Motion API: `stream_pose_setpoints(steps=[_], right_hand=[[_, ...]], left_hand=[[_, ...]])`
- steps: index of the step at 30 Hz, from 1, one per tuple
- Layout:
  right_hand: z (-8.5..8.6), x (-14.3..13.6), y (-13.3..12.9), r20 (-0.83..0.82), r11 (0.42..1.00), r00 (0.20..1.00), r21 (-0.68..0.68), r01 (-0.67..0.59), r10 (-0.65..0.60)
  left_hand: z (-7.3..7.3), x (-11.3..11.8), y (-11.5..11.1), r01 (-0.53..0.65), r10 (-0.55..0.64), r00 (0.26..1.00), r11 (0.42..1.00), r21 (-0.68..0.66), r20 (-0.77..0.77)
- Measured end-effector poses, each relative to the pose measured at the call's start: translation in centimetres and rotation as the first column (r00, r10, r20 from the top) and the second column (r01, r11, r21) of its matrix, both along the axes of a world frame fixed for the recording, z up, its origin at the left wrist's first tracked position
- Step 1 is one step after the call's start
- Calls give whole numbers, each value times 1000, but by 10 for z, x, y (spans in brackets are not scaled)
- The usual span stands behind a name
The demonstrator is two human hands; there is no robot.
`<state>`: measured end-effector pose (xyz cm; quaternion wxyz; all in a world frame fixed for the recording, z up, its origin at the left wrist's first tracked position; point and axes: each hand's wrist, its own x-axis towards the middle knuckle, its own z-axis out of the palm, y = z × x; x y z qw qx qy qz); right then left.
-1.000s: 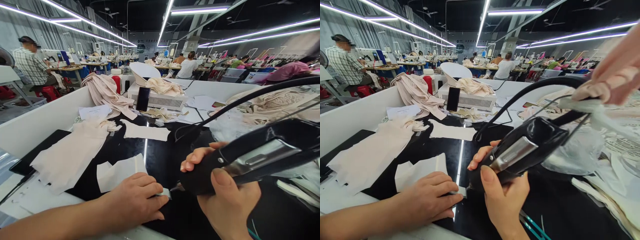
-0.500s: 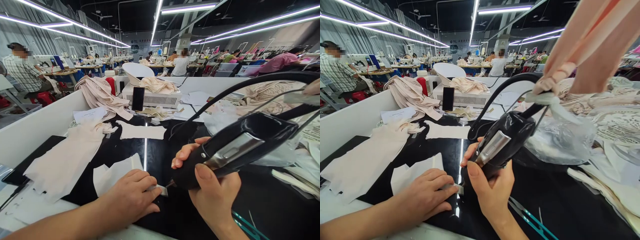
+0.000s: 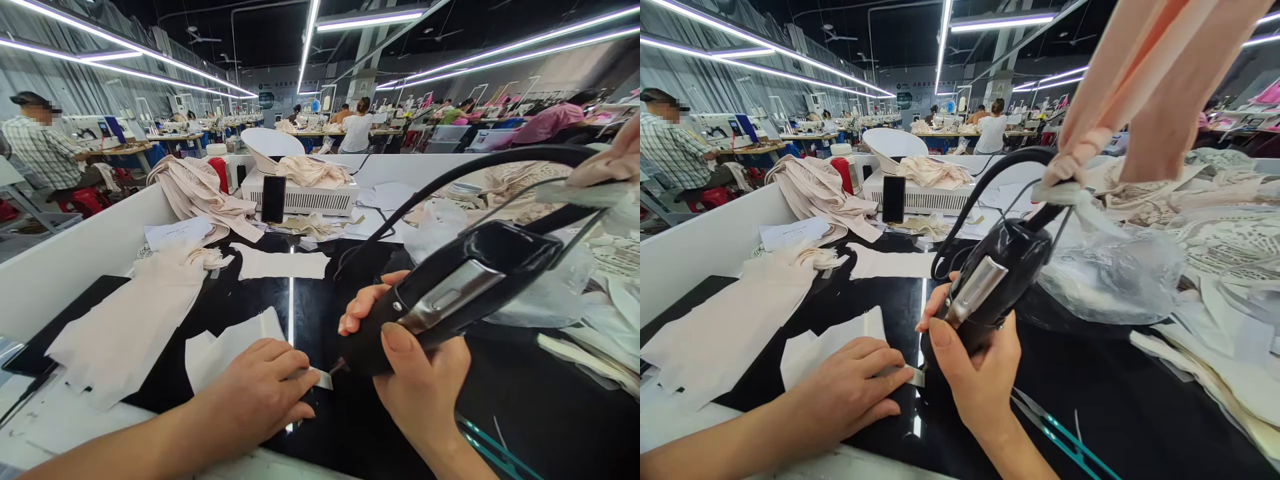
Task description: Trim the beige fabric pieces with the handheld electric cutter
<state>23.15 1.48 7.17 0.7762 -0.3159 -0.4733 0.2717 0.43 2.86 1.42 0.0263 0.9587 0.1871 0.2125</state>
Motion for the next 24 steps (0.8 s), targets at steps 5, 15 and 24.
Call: stream_pose_setpoints(steps=[5, 15, 24], right_hand=[[-2, 1, 0, -18, 1000, 1000, 13, 2, -2], [-2, -1, 0, -16, 1000, 1000, 10, 13, -12], [-4, 1, 0, -4, 1000, 1000, -1, 18, -18]], left_hand=[[-2, -3, 1, -2, 2, 1000, 1000, 0, -12], [-1, 0, 1, 4, -6, 999, 999, 36, 38], [-2, 1, 1, 4, -5, 1000, 1000, 23, 14]])
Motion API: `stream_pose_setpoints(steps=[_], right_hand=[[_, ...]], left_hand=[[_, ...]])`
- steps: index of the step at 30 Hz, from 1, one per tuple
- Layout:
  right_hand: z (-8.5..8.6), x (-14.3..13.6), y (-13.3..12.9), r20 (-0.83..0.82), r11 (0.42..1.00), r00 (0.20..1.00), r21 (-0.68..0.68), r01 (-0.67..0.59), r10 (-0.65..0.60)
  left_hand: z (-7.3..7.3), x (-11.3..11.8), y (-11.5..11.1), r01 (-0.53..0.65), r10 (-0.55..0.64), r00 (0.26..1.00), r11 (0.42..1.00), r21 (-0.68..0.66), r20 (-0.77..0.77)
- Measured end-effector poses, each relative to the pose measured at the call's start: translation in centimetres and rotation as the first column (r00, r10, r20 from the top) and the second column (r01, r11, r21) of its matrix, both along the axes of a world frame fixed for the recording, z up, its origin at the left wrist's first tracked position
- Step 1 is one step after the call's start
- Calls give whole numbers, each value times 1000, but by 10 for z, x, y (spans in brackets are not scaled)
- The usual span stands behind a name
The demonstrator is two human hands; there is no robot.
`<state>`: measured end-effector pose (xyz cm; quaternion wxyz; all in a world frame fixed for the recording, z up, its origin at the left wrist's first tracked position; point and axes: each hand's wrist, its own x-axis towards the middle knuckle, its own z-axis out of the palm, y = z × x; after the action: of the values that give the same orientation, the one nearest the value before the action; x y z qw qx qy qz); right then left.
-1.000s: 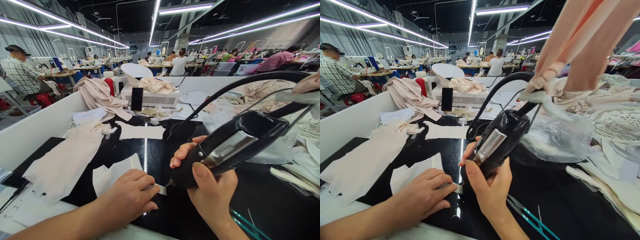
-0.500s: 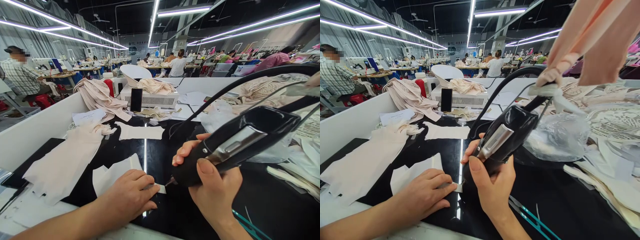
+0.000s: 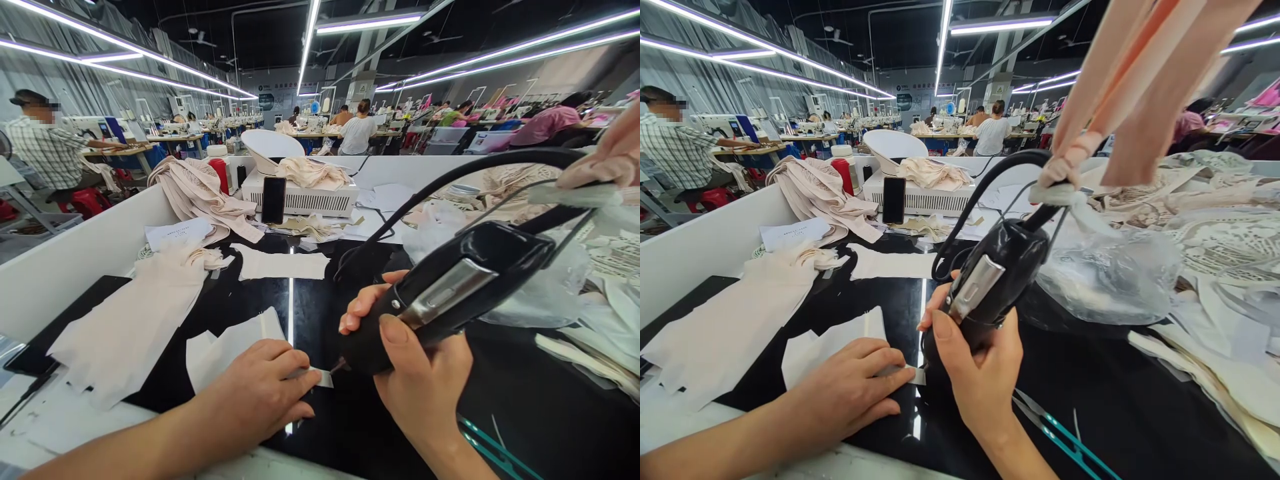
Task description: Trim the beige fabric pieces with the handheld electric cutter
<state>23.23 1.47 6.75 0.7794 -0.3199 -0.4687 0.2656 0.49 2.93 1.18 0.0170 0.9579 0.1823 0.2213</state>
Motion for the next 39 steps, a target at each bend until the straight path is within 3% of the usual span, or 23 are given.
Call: stream_pose_setpoints(steps=[26, 32, 39], right_hand=[[7, -1, -13, 21, 999, 999, -11, 31, -30], [9, 4, -16, 33, 996, 996, -24, 83, -82], [3, 11, -17, 27, 996, 997, -51, 80, -78]], left_hand=[[4, 0, 1, 20, -23, 999, 996, -83, -42], [-3, -4, 0, 77, -76, 995, 997, -25, 57], [-4, 3, 0, 68, -69, 997, 998, 16, 38]])
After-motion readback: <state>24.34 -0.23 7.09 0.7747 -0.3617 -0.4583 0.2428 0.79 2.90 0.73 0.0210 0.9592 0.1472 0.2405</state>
